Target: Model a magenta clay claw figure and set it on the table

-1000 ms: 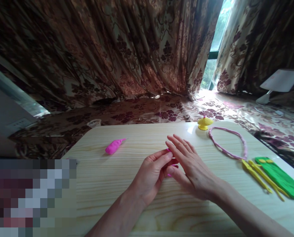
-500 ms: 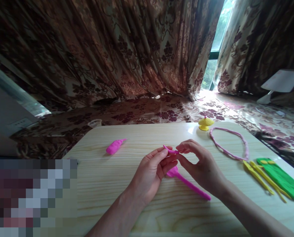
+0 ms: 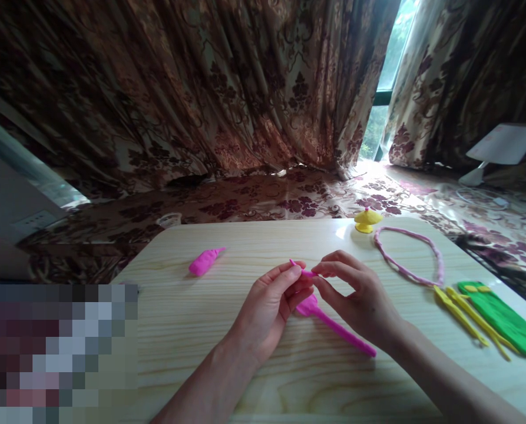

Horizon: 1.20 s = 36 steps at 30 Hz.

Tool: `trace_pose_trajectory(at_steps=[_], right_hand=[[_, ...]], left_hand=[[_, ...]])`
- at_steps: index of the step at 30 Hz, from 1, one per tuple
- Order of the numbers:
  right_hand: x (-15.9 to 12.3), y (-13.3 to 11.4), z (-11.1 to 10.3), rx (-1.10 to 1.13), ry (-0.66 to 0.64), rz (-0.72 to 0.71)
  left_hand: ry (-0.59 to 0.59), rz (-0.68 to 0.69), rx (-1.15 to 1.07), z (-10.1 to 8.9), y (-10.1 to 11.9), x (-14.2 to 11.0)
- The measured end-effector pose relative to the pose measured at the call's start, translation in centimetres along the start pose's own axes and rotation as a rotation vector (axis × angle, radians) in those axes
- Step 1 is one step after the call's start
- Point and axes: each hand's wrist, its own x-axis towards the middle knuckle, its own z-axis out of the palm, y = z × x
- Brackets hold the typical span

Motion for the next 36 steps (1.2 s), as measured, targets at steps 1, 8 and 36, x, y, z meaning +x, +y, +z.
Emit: trace_pose_trajectory(at_steps=[1,8,36], right_hand=[[0.0,0.0,0.0,-0.005,0.007,-0.005],[-0.2,0.4,0.1,0.012,-0.001,-0.027],[3.6,3.1,3.1,-0.42,-0.181,0.234]], left_hand=[[0.0,0.0,0.0,0.0,0.0,0.0],[0.006,0.007,0.021,-0.1,-0.2,0.1],[0.581,0.784,0.596,-9.8,9.2,2.5]])
